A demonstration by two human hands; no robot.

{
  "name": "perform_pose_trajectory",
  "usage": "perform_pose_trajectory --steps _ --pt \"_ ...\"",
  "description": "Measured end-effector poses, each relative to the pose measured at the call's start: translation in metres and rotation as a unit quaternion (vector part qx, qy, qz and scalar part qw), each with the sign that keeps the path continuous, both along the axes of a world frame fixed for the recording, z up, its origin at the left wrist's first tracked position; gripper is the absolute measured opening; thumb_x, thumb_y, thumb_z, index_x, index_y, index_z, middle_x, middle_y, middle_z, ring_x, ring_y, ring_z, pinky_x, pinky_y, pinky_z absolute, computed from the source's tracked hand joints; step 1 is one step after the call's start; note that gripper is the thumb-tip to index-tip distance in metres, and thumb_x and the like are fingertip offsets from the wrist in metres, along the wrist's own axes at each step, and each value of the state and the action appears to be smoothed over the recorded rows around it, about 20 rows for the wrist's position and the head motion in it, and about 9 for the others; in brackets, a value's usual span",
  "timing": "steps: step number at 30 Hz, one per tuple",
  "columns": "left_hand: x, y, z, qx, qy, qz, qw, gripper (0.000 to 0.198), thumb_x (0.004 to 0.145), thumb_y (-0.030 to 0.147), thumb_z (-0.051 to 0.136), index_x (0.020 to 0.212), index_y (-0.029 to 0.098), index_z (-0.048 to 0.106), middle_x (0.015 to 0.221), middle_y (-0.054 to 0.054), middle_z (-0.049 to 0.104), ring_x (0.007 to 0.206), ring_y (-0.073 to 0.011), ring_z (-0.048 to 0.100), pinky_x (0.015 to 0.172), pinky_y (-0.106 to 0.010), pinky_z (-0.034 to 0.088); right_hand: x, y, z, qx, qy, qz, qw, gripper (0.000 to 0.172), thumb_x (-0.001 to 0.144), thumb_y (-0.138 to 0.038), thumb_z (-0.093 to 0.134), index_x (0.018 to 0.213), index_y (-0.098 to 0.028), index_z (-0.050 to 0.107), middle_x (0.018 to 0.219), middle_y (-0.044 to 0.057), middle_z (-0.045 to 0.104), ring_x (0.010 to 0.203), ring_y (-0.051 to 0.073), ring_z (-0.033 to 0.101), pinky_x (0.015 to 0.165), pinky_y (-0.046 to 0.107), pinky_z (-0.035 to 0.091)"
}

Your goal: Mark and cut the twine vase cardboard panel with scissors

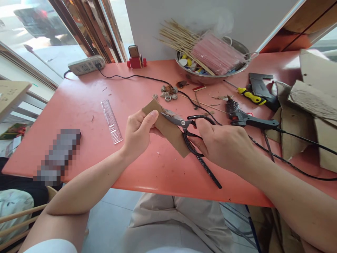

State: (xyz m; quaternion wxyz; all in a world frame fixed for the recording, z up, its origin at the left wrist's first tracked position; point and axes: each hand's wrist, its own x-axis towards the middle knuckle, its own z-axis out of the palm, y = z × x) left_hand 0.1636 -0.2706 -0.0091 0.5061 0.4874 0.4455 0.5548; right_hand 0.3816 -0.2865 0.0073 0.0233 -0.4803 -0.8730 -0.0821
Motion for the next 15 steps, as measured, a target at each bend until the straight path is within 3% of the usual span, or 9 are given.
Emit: perform_pose_trajectory --steps 3,8,11,15 --pt "-0.0005 0.0004 0.0006 0.002 -0.005 0.003 1.0 0.054 0.079 0.065 0.083 0.068 0.026 0.047 0.057 0.002 0.06 0.077 -0.0287 0.083 0.058 -0.035 0.072 0.0001 0.0011 -0.0018 -0.039 0.039 -0.005 0.998 0.056 0.113 -0.049 0.025 0.11 -0.014 0.067 0.067 0.01 0.068 0.052 0.025 0.063 0.049 0.029 0.016" --pt "-0.0008 0.0018 0.0022 0.014 -0.041 0.007 0.999 0.064 0.075 0.063 0.088 0.063 0.026 0.038 0.052 0.007 0.048 0.064 -0.0225 0.078 0.058 -0.033 0.072 0.0035 0.003 -0.0059 -0.156 0.182 0.018 0.971 0.038 0.11 -0.046 0.036 0.108 -0.02 0.063 0.079 0.01 0.073 0.067 0.027 0.066 0.057 0.029 0.035" --pt "-0.0008 0.0029 0.0018 0.008 -0.052 0.009 0.999 0.065 0.074 0.061 0.09 0.06 0.025 0.038 0.051 0.008 0.047 0.052 -0.0167 0.069 0.057 -0.032 0.072 0.0041 0.005 -0.0064 -0.259 0.274 0.039 0.925 0.038 0.11 -0.051 0.035 0.1 -0.023 0.06 0.083 0.008 0.072 0.071 0.025 0.064 0.063 0.031 0.043" --pt "-0.0009 0.003 0.0009 -0.004 -0.046 0.013 0.999 0.061 0.075 0.061 0.088 0.059 0.026 0.041 0.049 0.007 0.045 0.052 -0.0169 0.068 0.058 -0.033 0.072 -0.0013 0.0069 -0.002 -0.386 0.397 0.081 0.829 0.054 0.109 -0.068 0.032 0.097 -0.024 0.059 0.09 0.006 0.069 0.075 0.021 0.059 0.07 0.034 0.049"
